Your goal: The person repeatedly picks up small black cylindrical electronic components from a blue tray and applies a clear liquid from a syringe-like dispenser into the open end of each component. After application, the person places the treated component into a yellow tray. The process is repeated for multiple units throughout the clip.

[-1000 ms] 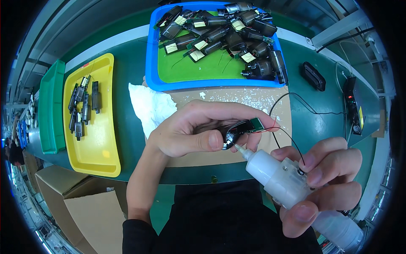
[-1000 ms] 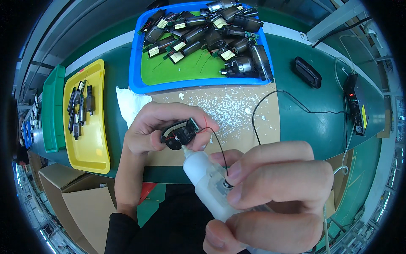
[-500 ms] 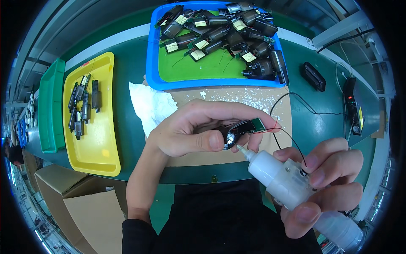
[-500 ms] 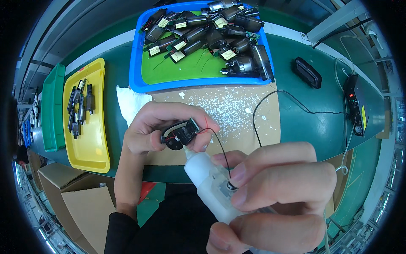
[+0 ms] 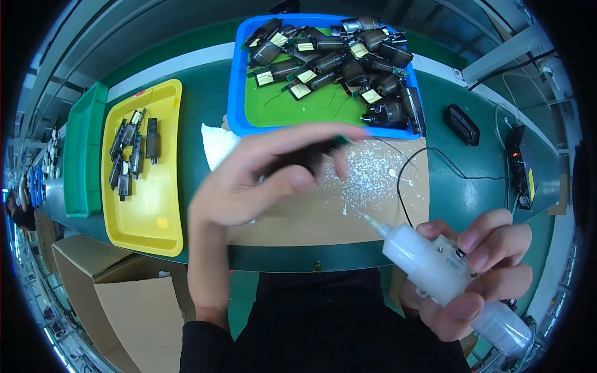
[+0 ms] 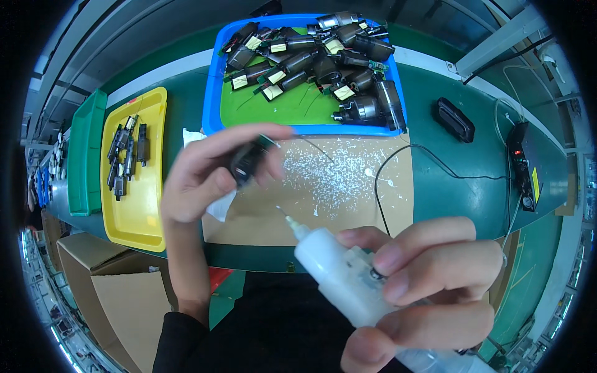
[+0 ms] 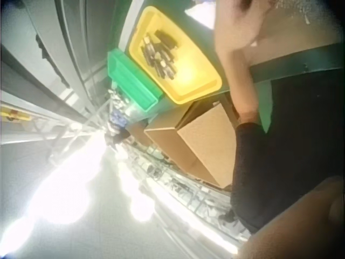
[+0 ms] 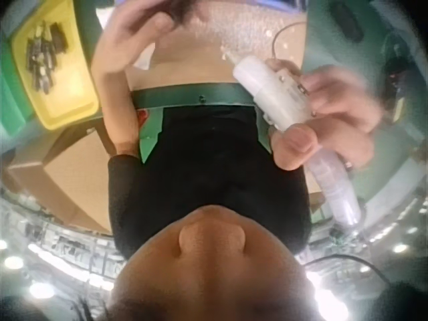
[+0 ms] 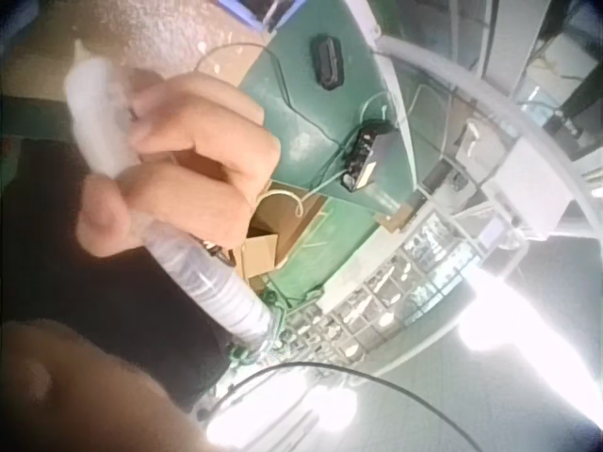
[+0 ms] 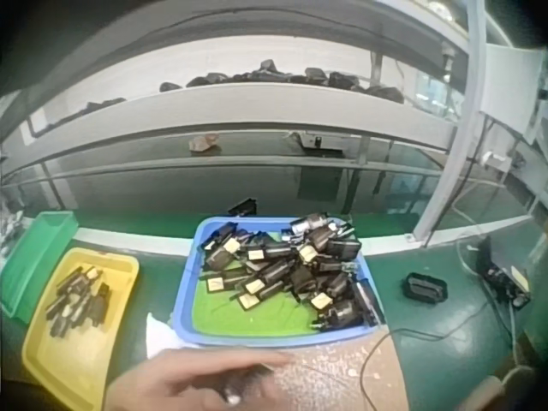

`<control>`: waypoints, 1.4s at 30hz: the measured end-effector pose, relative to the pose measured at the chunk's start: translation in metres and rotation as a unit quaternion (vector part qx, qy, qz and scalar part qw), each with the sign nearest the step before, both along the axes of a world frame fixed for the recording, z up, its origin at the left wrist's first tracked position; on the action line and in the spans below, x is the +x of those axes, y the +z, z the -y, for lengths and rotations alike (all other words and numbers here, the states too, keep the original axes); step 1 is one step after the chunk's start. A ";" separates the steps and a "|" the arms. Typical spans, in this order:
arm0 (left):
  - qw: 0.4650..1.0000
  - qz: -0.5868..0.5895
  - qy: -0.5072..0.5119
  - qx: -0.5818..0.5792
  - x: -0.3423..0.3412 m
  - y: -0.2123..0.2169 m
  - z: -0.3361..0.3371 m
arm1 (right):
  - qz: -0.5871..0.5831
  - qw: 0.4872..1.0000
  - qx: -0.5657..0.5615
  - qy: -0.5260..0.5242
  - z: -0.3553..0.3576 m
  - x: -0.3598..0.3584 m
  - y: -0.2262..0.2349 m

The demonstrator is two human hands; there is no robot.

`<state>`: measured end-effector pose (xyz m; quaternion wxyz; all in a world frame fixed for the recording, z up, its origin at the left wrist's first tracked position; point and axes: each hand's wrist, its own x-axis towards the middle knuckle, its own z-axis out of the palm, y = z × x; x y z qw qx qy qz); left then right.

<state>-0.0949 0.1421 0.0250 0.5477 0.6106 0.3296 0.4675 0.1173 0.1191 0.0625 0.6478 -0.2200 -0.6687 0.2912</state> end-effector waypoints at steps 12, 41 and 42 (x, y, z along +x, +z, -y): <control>0.727 -0.558 0.371 0.147 -0.081 0.007 -0.003 | 0.066 0.996 -0.049 0.013 -0.018 0.034 -0.014; 0.946 0.246 0.150 -0.146 -0.017 -0.030 -0.053 | 0.061 0.996 -0.065 -0.028 -0.015 0.026 -0.005; 0.948 0.242 0.150 -0.143 -0.019 -0.035 -0.055 | 0.064 0.995 -0.067 -0.030 -0.014 0.026 -0.005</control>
